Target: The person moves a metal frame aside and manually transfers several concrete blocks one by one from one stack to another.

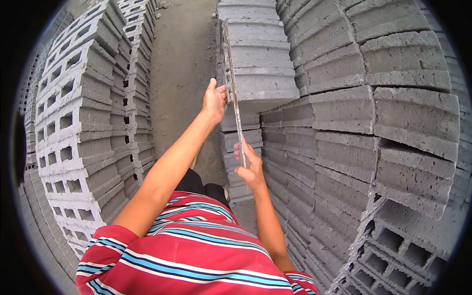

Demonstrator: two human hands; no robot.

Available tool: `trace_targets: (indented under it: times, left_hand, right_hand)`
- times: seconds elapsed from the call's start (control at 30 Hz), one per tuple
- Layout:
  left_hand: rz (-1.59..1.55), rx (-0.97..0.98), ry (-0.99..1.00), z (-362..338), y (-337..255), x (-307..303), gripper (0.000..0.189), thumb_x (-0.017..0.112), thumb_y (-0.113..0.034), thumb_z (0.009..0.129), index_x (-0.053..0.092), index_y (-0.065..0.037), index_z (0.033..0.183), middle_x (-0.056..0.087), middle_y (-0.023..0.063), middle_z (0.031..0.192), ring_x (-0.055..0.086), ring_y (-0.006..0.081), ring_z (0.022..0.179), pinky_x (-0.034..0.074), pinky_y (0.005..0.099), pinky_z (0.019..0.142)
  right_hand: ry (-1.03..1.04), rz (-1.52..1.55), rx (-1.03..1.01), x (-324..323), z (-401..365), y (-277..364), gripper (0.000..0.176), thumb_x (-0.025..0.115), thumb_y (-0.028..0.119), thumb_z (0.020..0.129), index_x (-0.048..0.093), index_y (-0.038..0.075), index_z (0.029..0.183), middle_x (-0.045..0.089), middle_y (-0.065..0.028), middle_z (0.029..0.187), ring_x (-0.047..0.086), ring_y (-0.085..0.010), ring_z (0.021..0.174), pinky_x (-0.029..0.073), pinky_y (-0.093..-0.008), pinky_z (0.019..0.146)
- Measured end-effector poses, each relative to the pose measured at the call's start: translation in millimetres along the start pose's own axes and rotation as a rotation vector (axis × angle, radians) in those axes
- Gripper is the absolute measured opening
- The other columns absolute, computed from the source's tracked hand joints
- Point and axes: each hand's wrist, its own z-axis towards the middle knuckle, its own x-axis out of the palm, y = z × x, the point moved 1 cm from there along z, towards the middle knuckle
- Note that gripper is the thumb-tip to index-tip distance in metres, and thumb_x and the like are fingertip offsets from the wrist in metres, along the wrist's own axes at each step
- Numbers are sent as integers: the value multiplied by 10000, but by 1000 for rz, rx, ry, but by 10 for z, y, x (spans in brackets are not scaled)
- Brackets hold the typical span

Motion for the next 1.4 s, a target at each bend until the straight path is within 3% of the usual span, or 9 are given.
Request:
trace_targets:
  times: [0.1,0.27,0.47,0.67,0.77,0.97,1.13,1.23,1.4]
  left_hand:
    - [23,-28,-34,-47,-17,11,721,204,-579,872,465,6,1203,562,131,1122,474,225,1030,275,330,949]
    - [20,-12,-356,25,177,-377,505,385,-544,850,533,-76,967,575,52,889,520,179,857,386,314,773]
    - [211,56,-289,-607,-245,-804,364,584,-295,783,496,-13,994,603,111,904,576,229,895,423,326,858]
    - [546,-62,-195,-630,-757,-517,334,568,-272,795,545,16,963,590,99,753,570,168,586,475,284,550]
    - [296,11,-260,-132,-813,-466,319,527,-257,849,544,29,988,609,73,732,546,129,556,475,242,550]
    - [45,38,-265,384,-827,-274,370,459,-278,895,497,47,1069,620,173,989,618,195,664,477,243,555]
    - [122,42,-163,641,-725,-184,504,416,-304,897,415,95,1205,482,219,1223,533,257,1052,409,328,865]
    - [177,43,-65,733,-739,-12,486,400,-297,903,422,76,1213,474,208,1240,516,268,1081,399,302,838]
    - [103,-78,-18,942,-742,-50,242,462,-229,856,575,-15,867,626,89,827,555,175,736,417,321,621]
  right_hand:
    - [-25,83,265,-5,-3,-206,828,544,113,541,353,63,1345,468,-71,1115,459,-172,970,376,-274,865]
    - [-15,-92,119,154,-89,-227,822,524,122,509,389,25,1313,491,-90,1113,477,-190,1002,376,-278,880]
    - [0,-129,-3,185,-286,7,866,536,108,487,360,14,1329,455,-101,1148,445,-207,1087,315,-287,948]
    - [-154,-80,65,42,-513,297,854,533,142,489,373,7,1317,480,-96,1143,472,-196,996,366,-294,886]
    - [-169,12,54,-6,-443,298,830,531,155,489,402,7,1295,500,-100,1118,491,-194,980,391,-294,856]
    - [-149,85,131,223,-169,467,784,530,123,538,401,40,1307,503,-96,1129,486,-184,959,418,-291,823]
    - [-162,7,244,333,7,364,762,541,119,589,380,89,1334,490,-89,1126,461,-174,961,452,-281,743]
    - [-173,14,300,357,89,287,753,540,117,603,377,100,1338,489,-84,1118,461,-170,951,455,-274,728]
    - [-204,-27,268,415,182,449,781,545,119,585,365,104,1345,492,-78,1114,470,-164,939,449,-264,727]
